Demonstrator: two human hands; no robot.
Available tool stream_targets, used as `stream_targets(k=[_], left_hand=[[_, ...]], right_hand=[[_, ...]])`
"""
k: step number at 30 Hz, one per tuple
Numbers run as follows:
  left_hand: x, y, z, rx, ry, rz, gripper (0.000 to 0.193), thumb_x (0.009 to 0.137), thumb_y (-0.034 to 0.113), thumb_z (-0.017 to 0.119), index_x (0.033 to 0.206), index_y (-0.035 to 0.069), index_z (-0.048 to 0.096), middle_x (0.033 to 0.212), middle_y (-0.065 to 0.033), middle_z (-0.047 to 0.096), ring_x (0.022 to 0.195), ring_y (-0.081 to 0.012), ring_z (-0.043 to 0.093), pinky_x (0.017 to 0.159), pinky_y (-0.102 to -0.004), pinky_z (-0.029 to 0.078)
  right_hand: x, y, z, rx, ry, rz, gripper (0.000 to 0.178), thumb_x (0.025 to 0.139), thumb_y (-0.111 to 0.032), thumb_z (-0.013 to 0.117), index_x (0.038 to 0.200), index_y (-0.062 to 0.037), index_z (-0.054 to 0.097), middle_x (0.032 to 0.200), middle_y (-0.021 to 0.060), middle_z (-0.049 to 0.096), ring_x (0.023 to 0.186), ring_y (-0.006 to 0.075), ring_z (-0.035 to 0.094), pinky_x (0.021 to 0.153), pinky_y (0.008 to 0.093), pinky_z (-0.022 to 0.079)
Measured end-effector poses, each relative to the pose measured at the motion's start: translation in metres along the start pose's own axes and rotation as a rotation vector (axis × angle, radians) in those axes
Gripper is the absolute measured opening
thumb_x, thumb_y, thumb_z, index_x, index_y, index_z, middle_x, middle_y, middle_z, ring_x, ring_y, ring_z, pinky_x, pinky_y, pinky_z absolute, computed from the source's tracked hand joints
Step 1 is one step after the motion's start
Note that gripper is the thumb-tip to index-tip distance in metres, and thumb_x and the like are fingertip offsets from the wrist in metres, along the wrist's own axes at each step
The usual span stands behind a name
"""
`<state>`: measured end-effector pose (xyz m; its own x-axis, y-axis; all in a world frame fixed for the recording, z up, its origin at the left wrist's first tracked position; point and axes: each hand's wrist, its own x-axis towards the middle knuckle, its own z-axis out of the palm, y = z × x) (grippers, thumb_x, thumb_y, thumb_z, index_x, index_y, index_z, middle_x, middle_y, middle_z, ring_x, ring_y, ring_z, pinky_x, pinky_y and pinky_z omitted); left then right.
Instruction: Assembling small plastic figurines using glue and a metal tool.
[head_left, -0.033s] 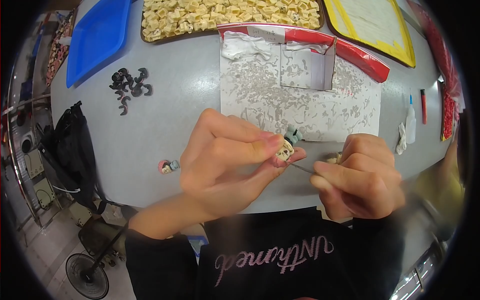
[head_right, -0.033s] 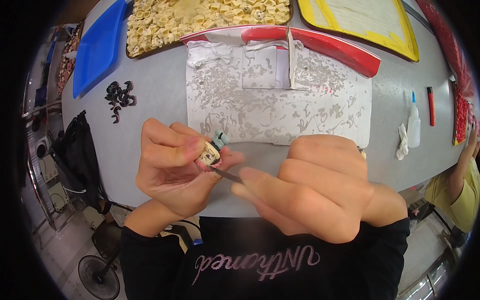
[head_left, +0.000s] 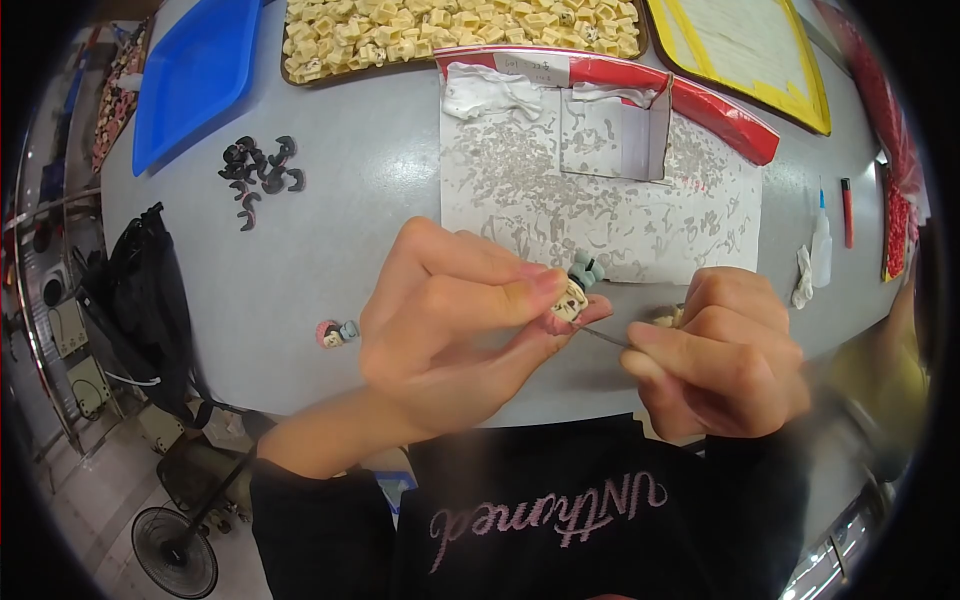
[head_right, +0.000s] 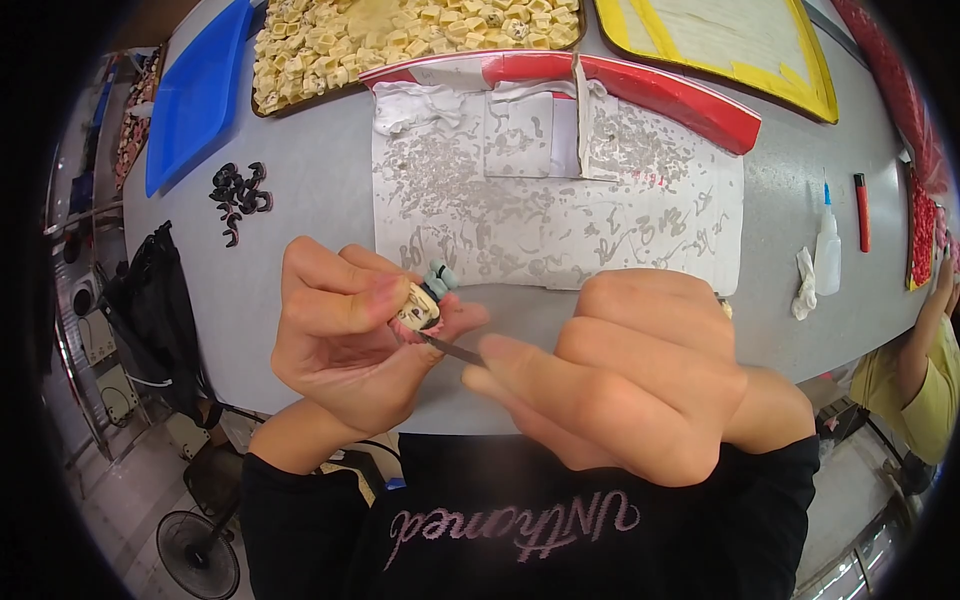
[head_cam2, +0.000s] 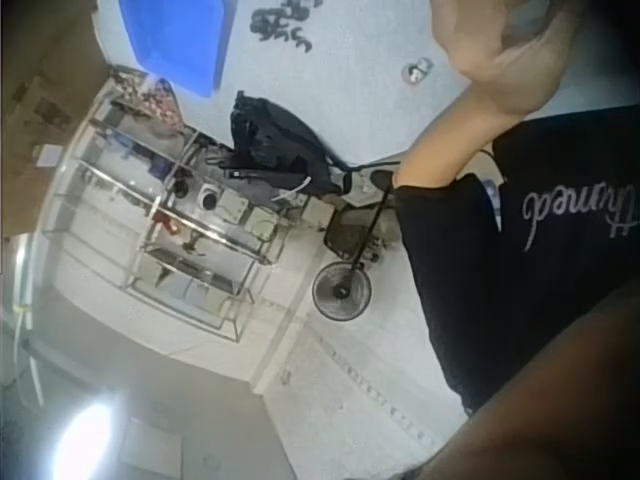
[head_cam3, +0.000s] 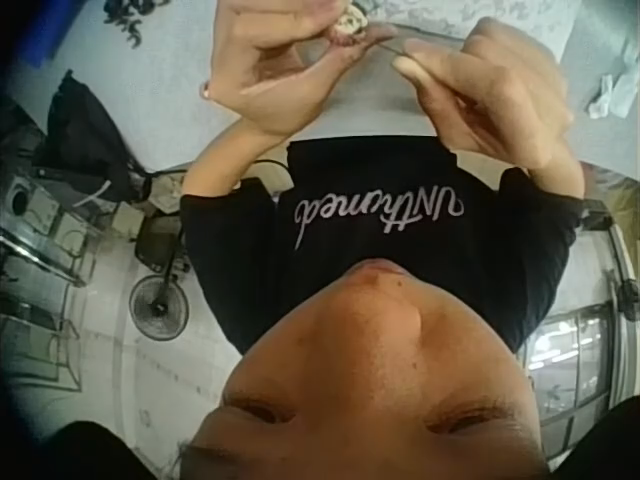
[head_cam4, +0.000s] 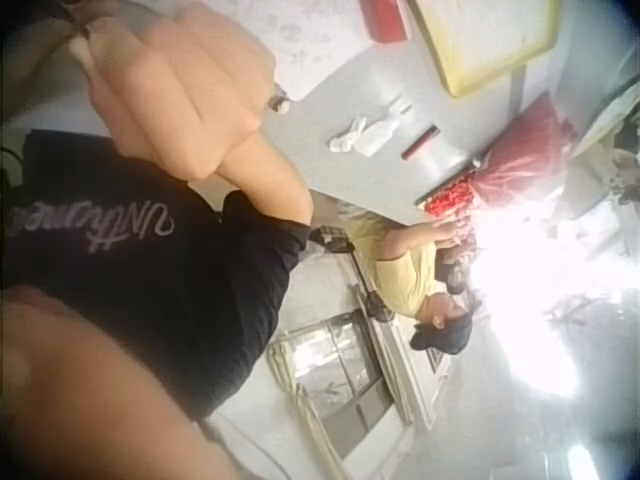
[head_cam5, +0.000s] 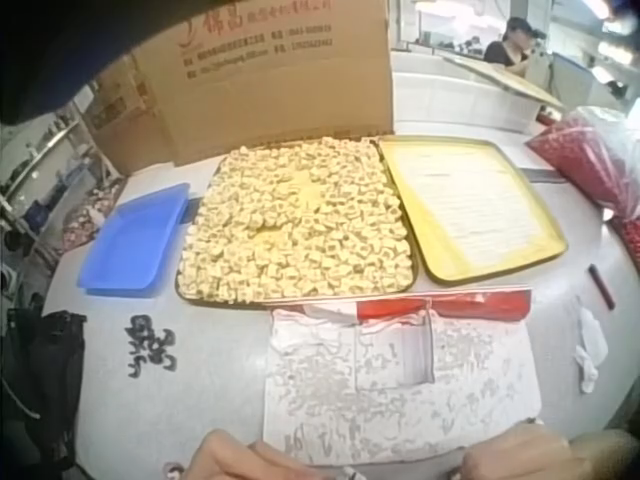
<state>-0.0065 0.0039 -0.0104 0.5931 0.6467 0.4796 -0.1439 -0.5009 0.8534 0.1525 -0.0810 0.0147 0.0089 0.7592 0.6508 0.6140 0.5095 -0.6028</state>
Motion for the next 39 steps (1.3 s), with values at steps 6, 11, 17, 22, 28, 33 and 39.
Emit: stream_targets(k=[6, 11, 17, 22, 28, 33, 39], left_hand=[[-0.0003, 0.0, -0.0011, 0.006, -0.012, -0.01, 0.045, 0.058, -0.015, 0.07, 0.091, 0.006, 0.048, 0.087, -0.0086, 0.042, 0.064, -0.0142, 0.054, 0.054, -0.0226, 0.049], [-0.0002, 0.0006, -0.0006, -0.02, -0.004, -0.02, 0.045, 0.059, -0.016, 0.07, 0.091, 0.006, 0.048, 0.088, -0.0087, 0.042, 0.064, -0.0144, 0.054, 0.054, -0.0227, 0.049], [-0.0009, 0.0002, -0.0006, -0.01, -0.009, -0.018, 0.045, 0.059, -0.016, 0.07, 0.091, 0.006, 0.047, 0.088, -0.0087, 0.042, 0.063, -0.0142, 0.053, 0.053, -0.0227, 0.049], [-0.0018, 0.0005, -0.0002, -0.018, -0.01, -0.031, 0.043, 0.06, -0.015, 0.069, 0.091, 0.006, 0.047, 0.087, -0.0085, 0.042, 0.063, -0.0141, 0.053, 0.054, -0.0232, 0.049], [-0.0027, -0.0015, -0.0011, -0.074, -0.026, -0.033, 0.042, 0.059, -0.018, 0.067, 0.091, 0.003, 0.047, 0.087, -0.0094, 0.041, 0.065, -0.0149, 0.053, 0.056, -0.0245, 0.051], [-0.0018, -0.0013, -0.0015, -0.096, -0.047, -0.034, 0.041, 0.06, -0.017, 0.066, 0.091, 0.003, 0.047, 0.088, -0.0099, 0.041, 0.065, -0.0152, 0.053, 0.057, -0.0256, 0.053], [-0.0015, 0.0009, -0.0031, -0.097, -0.049, -0.04, 0.038, 0.063, -0.015, 0.065, 0.091, 0.003, 0.047, 0.088, -0.0103, 0.04, 0.066, -0.0153, 0.053, 0.057, -0.027, 0.054]], right_hand=[[0.0001, -0.0017, -0.0017, -0.003, -0.021, 0.003, 0.021, 0.067, -0.003, 0.069, 0.08, 0.0028, 0.054, 0.048, 0.0033, 0.046, 0.037, 0.0136, 0.036, 0.036, 0.0264, 0.026], [-0.0009, -0.0009, -0.0005, -0.009, -0.005, 0.002, 0.021, 0.066, -0.003, 0.069, 0.08, 0.0023, 0.054, 0.048, 0.0029, 0.045, 0.037, 0.0138, 0.036, 0.036, 0.0265, 0.026], [-0.0008, -0.0019, -0.0008, -0.018, -0.024, 0.028, 0.021, 0.066, -0.003, 0.069, 0.081, 0.002, 0.054, 0.047, 0.0029, 0.044, 0.037, 0.0139, 0.035, 0.036, 0.0263, 0.026], [0.0001, -0.0016, -0.0021, -0.026, -0.021, 0.025, 0.022, 0.066, -0.002, 0.069, 0.081, 0.0024, 0.054, 0.047, 0.0033, 0.045, 0.037, 0.0141, 0.036, 0.036, 0.0264, 0.027], [0.0007, -0.0011, -0.0035, -0.015, -0.042, 0.038, 0.02, 0.067, -0.002, 0.068, 0.081, 0.0024, 0.054, 0.049, 0.0046, 0.048, 0.037, 0.014, 0.037, 0.036, 0.0263, 0.027], [-0.0006, -0.0029, -0.0055, -0.01, -0.025, 0.072, 0.018, 0.069, -0.003, 0.067, 0.08, 0.0017, 0.054, 0.051, 0.0049, 0.049, 0.038, 0.0137, 0.037, 0.037, 0.0267, 0.028], [-0.0015, -0.0051, -0.0062, 0.037, -0.047, 0.108, 0.017, 0.069, -0.003, 0.066, 0.081, 0.0006, 0.054, 0.051, 0.0047, 0.049, 0.039, 0.0144, 0.037, 0.038, 0.0275, 0.028]])
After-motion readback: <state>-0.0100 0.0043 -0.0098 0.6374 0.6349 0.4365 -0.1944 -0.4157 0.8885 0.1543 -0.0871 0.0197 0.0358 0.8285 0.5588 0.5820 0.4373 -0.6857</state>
